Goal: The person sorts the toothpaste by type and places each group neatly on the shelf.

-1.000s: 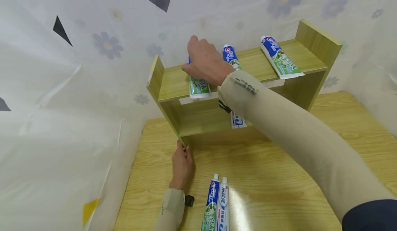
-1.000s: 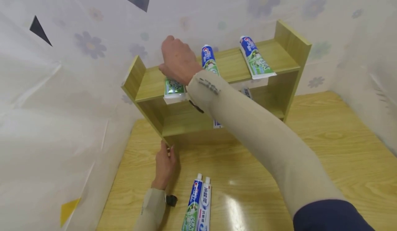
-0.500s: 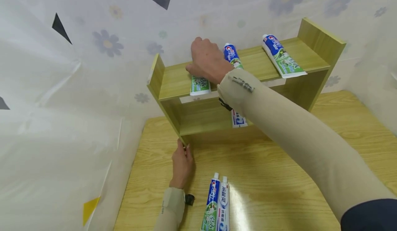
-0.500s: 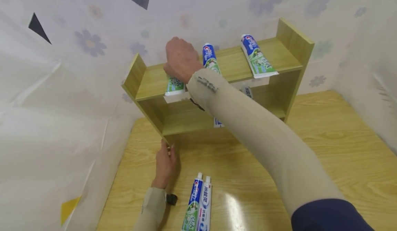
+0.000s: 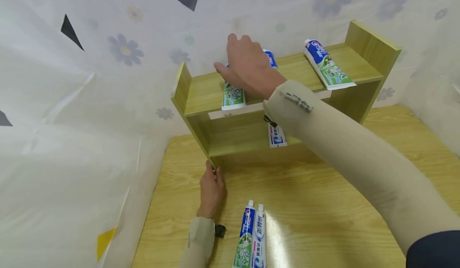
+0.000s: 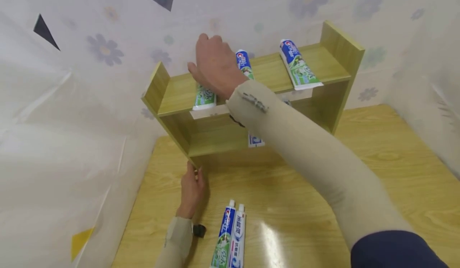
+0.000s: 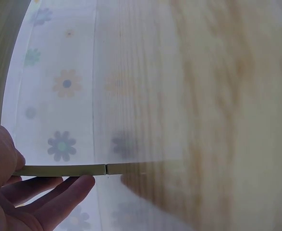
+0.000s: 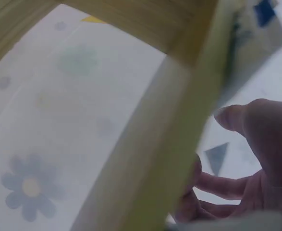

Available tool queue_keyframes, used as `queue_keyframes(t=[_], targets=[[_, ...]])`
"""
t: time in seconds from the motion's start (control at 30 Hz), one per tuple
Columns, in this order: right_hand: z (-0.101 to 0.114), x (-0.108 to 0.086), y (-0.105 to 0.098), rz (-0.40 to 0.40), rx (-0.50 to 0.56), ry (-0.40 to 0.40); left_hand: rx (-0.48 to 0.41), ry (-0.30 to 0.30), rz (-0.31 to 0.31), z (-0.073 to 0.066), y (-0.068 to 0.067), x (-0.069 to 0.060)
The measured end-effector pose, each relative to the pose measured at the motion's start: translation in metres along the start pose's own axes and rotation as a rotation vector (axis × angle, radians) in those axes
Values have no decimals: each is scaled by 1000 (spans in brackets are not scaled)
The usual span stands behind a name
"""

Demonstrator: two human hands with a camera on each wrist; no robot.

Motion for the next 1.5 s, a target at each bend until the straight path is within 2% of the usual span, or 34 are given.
queue_keyframes(t=[0.17, 0.3, 0.43, 0.7, 0.9, 1.13, 1.37, 1.5], targets=[[-5, -35, -13, -156, 101, -67, -9, -2, 18, -2, 2, 2], [-8, -60, -17, -228, 203, -114, -4, 0, 17, -3, 2, 3], [-11, -78, -16, -266, 260, -155, 9, -4, 18, -3, 2, 3], [-16, -104, -6, -341, 282, -233, 5, -2, 7, -3, 1, 2], [-24, -125, 3, -357, 316, -268, 13, 5, -1, 0, 2, 1], [-41, -160, 19, -410, 304, -306, 20, 27, -2, 1, 3, 2], [-53, -181, 37, -370, 308, -281, 7, 13, -11, -2, 0, 4], [-58, -191, 50, -353, 325, -279, -18, 26, -14, 0, -1, 2]])
Point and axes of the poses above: each hand's wrist, its own x-axis towards the middle knuckle, its own y-axis out of the palm, z = x × y, the point moved 2 cm from there along x, towards the middle knuckle, and after that the axes turned 9 degrees about -z, right-handed, at the moved point
